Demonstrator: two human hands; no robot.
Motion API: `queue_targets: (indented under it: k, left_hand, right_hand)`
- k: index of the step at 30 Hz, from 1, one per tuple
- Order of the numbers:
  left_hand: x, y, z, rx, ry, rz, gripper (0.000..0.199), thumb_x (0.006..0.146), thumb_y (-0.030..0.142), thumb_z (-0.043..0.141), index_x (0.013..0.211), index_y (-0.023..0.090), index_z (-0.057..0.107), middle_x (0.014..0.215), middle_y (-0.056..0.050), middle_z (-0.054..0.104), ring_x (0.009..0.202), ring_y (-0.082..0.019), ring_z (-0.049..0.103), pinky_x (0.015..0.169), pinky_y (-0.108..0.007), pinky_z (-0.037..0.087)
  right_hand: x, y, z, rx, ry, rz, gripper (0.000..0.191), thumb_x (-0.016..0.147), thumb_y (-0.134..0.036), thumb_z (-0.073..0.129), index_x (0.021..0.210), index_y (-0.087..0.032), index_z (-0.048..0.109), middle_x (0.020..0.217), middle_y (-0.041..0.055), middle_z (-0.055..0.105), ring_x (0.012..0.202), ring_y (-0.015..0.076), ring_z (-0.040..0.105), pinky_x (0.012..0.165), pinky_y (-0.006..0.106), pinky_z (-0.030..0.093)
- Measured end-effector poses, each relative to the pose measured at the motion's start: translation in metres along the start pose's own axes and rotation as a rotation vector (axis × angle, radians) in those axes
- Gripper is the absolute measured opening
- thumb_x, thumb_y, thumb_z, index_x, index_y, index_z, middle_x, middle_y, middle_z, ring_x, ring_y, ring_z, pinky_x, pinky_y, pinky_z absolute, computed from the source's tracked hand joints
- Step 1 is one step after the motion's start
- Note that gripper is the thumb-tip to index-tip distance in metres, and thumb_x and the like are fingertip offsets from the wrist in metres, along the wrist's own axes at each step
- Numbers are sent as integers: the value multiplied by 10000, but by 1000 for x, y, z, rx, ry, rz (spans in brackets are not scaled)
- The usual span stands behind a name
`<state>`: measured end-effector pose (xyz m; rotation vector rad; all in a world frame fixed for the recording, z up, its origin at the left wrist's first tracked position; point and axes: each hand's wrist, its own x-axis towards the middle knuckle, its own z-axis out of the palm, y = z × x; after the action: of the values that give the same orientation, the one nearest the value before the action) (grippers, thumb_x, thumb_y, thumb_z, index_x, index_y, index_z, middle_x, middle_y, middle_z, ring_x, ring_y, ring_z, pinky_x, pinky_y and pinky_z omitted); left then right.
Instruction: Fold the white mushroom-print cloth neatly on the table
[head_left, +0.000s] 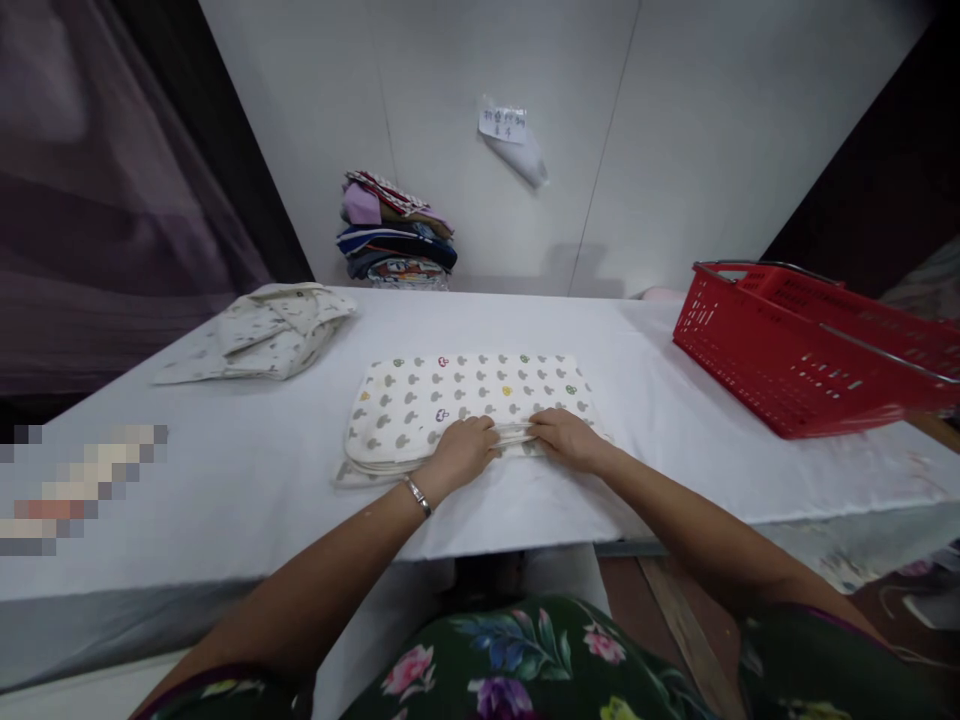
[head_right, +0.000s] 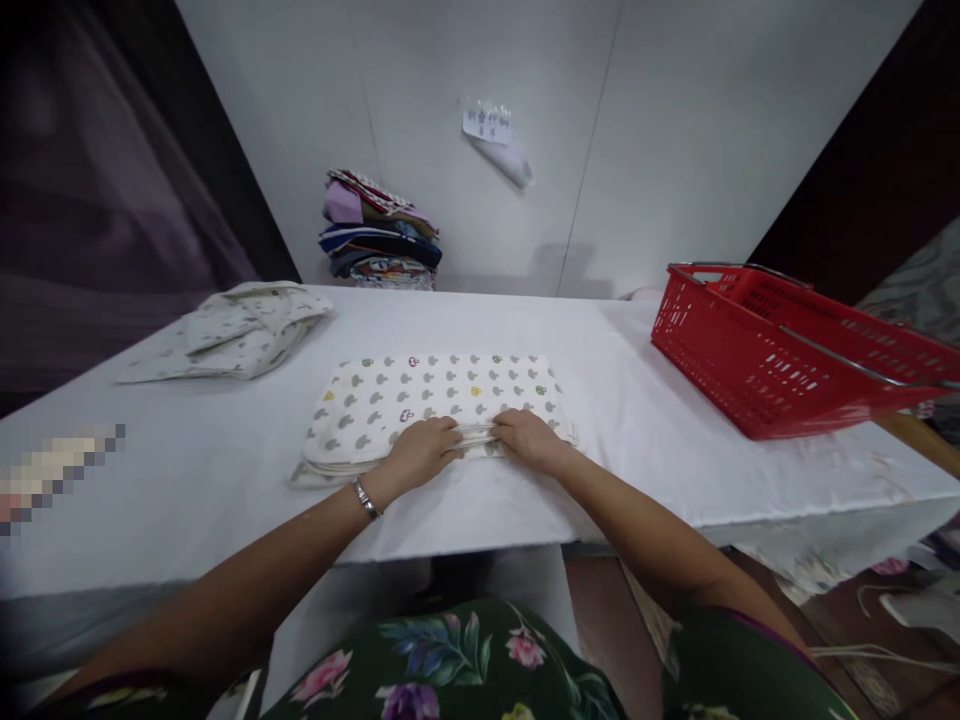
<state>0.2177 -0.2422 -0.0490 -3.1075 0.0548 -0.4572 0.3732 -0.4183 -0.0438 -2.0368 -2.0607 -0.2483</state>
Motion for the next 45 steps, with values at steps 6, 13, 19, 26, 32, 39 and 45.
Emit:
queue_targets:
  k: [6,13,19,26,32,39,45]
  left_hand:
    - [-2,1,2,32,28,-9,70,809,265,585,787,202,608,897,-37,602,796,-190,562,651,-331,409]
    - [-1,3,5,127,64,23,120,849,157,492,784,179,590,944,-50,611,835,-192,540,732,-356,411]
    - [1,4,-1,72,116,-46,177,894,167,413,864,170,588,993,-56,615,878,-181,547,760,-337,413]
    - [-2,1,6,62,107,1,169,886,295,470,874,183,595,1046,-63,614,889,-191,557,775,-354,415]
    - [0,3,5,59,221,47,89,846,208,524,836,173,605,1143,-71,600,963,-206,551,797,-360,430]
    - [-5,6,-1,43,340,190,212,875,126,423,793,171,614,1124,-66,618,1012,-196,539,857,-383,420]
    - [-8,4,-4,25,372,120,188,867,152,448,824,184,629,1141,-68,616,1057,-206,532,897,-398,407]
  right_hand:
    - [8,-1,-9,93,-42,42,195,819,-104,492,957,-149,622,979,84,619,886,183,551,784,310,415]
    - [0,-1,0,-74,-58,5,222,897,-186,444,1054,-171,600,1058,94,597,923,197,518,783,330,365]
    - [0,-5,-1,-132,-10,12,241,931,-201,389,1020,-161,609,1041,99,605,902,204,507,764,337,362]
    - [2,1,-2,-22,24,22,244,924,-195,392,1016,-149,613,1066,104,609,949,200,527,778,330,402]
    - [5,0,-6,-21,35,44,229,915,-211,411,995,-148,616,1067,111,607,949,201,531,789,337,410]
    - [2,-13,-8,-101,-59,29,206,897,-250,480,1032,-155,602,1091,109,591,996,217,511,817,361,385]
    - [-4,-23,-8,-178,78,71,440,866,-342,526,1249,-130,480,1366,174,423,1234,293,376,920,434,352]
